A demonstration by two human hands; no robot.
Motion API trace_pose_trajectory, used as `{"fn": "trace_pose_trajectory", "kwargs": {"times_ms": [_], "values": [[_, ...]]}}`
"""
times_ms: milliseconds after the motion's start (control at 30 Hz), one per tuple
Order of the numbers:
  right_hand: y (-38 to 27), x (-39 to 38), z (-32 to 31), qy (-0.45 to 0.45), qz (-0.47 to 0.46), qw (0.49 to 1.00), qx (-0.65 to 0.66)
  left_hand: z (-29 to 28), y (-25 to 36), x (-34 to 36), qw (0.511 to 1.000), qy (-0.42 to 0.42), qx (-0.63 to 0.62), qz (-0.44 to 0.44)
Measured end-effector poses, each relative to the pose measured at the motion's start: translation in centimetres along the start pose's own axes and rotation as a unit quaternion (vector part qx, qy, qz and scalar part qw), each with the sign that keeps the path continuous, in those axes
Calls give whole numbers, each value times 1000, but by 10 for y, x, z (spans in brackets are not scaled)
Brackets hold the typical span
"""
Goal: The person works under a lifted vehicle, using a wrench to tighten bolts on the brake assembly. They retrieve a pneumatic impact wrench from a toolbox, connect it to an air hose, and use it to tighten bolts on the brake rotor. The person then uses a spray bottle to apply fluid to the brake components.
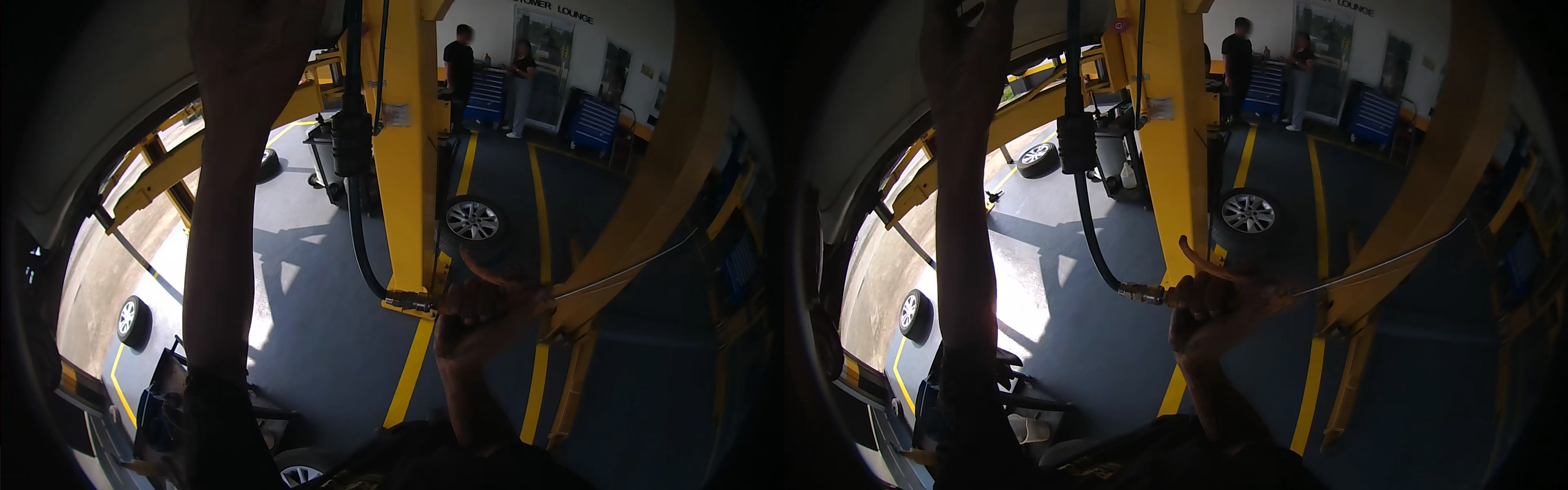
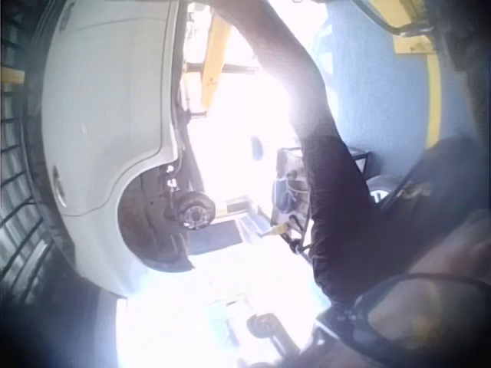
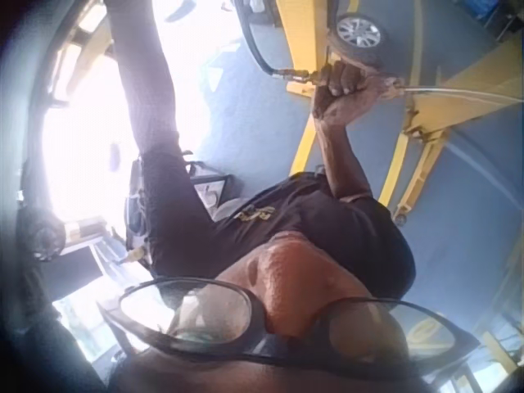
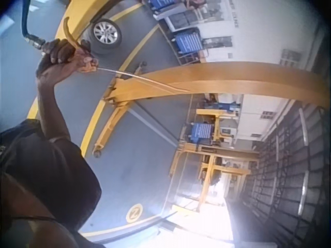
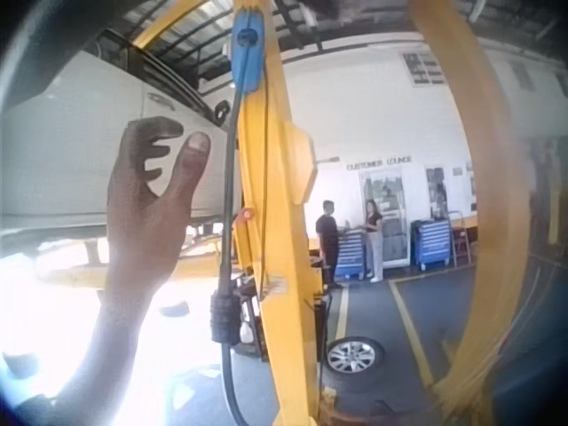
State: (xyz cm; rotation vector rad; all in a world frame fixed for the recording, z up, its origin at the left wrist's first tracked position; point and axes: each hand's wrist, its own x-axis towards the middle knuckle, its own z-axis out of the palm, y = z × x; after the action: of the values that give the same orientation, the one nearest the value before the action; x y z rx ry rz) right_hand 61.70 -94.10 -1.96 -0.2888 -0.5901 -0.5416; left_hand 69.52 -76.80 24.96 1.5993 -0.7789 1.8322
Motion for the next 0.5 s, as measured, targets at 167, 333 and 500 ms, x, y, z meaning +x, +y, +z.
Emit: {"fn": "trace_pose_trajectory", "kwargs": {"times_ms": [167,333,500], "values": [[21,-68,-28,168,164,972,-11,96,-126,188,977,-77,103,-169],[-8,-121,-144,359,262,885,-141,103,-44,134,865,-367,-176,-295],[-64,-88,-236,344,233,883,-219,48,-9,-62,925,-38,-155,-346]]}}
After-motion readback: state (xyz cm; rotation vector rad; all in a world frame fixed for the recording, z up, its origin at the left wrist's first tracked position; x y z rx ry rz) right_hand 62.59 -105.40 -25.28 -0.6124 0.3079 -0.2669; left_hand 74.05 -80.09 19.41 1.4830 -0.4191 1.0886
